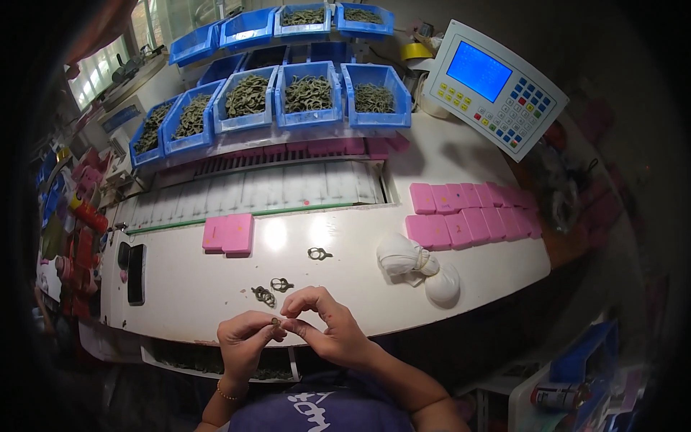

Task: Assembling small plastic charms and metal components using molds.

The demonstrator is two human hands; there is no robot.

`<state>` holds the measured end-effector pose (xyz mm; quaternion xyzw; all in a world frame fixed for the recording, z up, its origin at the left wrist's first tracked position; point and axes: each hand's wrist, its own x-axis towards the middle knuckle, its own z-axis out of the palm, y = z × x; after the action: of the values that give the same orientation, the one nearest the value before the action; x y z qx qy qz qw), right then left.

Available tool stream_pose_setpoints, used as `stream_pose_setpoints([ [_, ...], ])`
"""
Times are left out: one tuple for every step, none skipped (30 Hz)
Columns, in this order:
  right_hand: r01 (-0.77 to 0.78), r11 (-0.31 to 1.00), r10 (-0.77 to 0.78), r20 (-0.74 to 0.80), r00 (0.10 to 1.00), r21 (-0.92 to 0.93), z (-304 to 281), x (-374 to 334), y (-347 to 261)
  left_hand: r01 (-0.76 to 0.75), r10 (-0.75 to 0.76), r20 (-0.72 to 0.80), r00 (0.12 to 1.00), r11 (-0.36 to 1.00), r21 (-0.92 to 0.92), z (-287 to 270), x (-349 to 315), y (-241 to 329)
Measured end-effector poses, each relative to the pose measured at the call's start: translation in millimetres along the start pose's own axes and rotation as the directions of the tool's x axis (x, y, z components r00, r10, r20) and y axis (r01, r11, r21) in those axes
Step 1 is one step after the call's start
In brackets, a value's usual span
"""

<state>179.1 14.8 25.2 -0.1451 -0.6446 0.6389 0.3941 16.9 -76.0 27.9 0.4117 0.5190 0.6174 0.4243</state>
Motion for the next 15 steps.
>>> stream_pose_setpoints([
  [-0.001,1.000,0.001,-0.001,1.000,0.001,-0.4,0.2,0.6,-0.016,0.016,0.003,1.000,1.000,0.020,-0.7,-0.1,-0.9],
  [-0.010,1.000,0.009,0.020,1.000,0.026,-1.0,0.2,1.4,-0.031,0.031,0.006,0.999,0.999,0.041,-1.4,0.1,-1.5],
  [-0.018,0.999,0.016,0.041,0.999,0.051,-1.6,0.2,1.9,-0.030,0.030,0.007,1.000,0.999,0.041,-2.1,0.5,-1.8],
  [-0.019,0.998,0.017,0.040,0.999,0.052,-1.9,0.3,1.5,-0.031,0.029,0.020,0.999,0.997,0.075,-3.1,0.5,-1.9],
  [-0.028,0.997,0.025,0.053,0.998,0.066,-2.6,0.4,0.7,-0.032,0.028,0.034,0.999,0.994,0.108,-3.4,0.5,-1.9],
  [-0.037,0.996,0.032,0.065,0.997,0.080,-3.3,0.4,0.1,-0.030,0.027,0.034,0.999,0.994,0.109,-3.1,0.6,-1.6],
  [-0.037,0.996,0.032,0.063,0.997,0.080,-4.3,0.1,0.1,-0.038,0.034,0.039,0.999,0.993,0.110,-2.4,1.0,-1.3],
  [-0.047,0.995,0.040,0.075,0.996,0.085,-5.4,-0.3,0.2,-0.045,0.041,0.043,0.998,0.993,0.110,-2.0,1.2,-1.2],
  [-0.056,0.994,0.048,0.088,0.995,0.091,-6.4,-0.5,0.0,-0.045,0.040,0.044,0.998,0.993,0.110,-1.8,1.2,-1.6],
  [-0.057,0.994,0.049,0.087,0.995,0.091,-7.2,-0.1,-1.2,-0.049,0.044,0.052,0.998,0.993,0.110,-1.9,1.4,-2.1],
  [-0.066,0.994,0.058,0.097,0.994,0.082,-7.9,0.6,-3.3,-0.054,0.048,0.059,0.997,0.992,0.111,-2.1,1.5,-2.3],
  [-0.074,0.995,0.066,0.107,0.992,0.072,-8.3,0.9,-4.5,-0.054,0.048,0.059,0.997,0.992,0.111,-2.4,1.6,-2.4],
  [-0.074,0.995,0.067,0.107,0.992,0.072,-8.8,0.5,-4.7,-0.051,0.043,0.069,0.997,0.992,0.115,-2.7,1.7,-2.3],
  [-0.075,0.995,0.067,0.107,0.992,0.070,-9.1,0.3,-4.8,-0.048,0.039,0.078,0.996,0.992,0.119,-2.8,1.8,-2.2],
  [-0.076,0.995,0.068,0.107,0.992,0.069,-9.2,0.1,-5.0,-0.048,0.039,0.078,0.996,0.992,0.119,-2.4,1.8,-1.7],
])
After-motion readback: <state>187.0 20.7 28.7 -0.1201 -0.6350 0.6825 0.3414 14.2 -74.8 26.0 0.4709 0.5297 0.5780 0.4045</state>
